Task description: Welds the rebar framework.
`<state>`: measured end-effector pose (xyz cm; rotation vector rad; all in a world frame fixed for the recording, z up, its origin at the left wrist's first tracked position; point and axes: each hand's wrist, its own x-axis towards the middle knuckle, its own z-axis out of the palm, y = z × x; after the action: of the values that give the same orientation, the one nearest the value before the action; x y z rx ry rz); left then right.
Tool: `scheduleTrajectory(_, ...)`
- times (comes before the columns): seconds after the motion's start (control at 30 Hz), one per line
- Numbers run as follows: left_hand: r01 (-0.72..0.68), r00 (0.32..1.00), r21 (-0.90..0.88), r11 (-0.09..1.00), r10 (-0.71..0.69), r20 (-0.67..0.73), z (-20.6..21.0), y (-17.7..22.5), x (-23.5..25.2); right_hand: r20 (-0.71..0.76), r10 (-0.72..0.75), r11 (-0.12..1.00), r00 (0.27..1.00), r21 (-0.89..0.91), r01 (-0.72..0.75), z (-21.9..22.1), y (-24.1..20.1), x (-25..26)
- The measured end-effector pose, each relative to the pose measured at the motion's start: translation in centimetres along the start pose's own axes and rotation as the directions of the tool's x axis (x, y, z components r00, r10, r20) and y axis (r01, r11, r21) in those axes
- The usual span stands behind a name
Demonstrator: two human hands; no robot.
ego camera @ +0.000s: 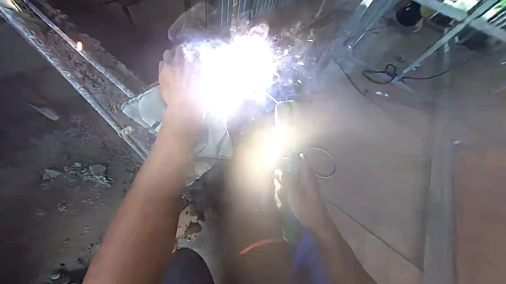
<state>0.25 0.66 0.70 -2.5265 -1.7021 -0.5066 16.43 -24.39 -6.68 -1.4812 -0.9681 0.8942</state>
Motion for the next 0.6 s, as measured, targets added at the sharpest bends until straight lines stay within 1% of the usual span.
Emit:
scheduleTrajectory(0.1, 0.003, 1.0, -0.091, 0.996, -0.003, -0.001, -0.9, 0.4, 0.4, 0.002, -0.007, 1.0, 1.0, -0.018, 0.007, -0.1, 0.1, 0.0)
scheduleTrajectory(0.23, 0.02, 1.0, -0.09, 0.996, -0.022, -0.019, -0.6, 0.5, 1.2, 0.003, -0.019, 1.0, 1.0, -0.013, 0.019, 0.0, 0.1, -0.1)
scheduleTrajectory(0.33, 0.008, 0.999, -0.092, 0.996, -0.012, -0.04, -0.6, 0.4, 1.1, 0.007, -0.027, 1.0, 1.0, 0.005, 0.027, 0.0, 0.2, -0.1)
scheduleTrajectory(0.6, 0.041, 0.999, -0.055, 0.998, -0.042, -0.028, -0.5, 0.6, 1.4, -0.003, -0.021, 0.999, 1.0, 0.041, 0.021, 0.2, 0.3, 0.1)
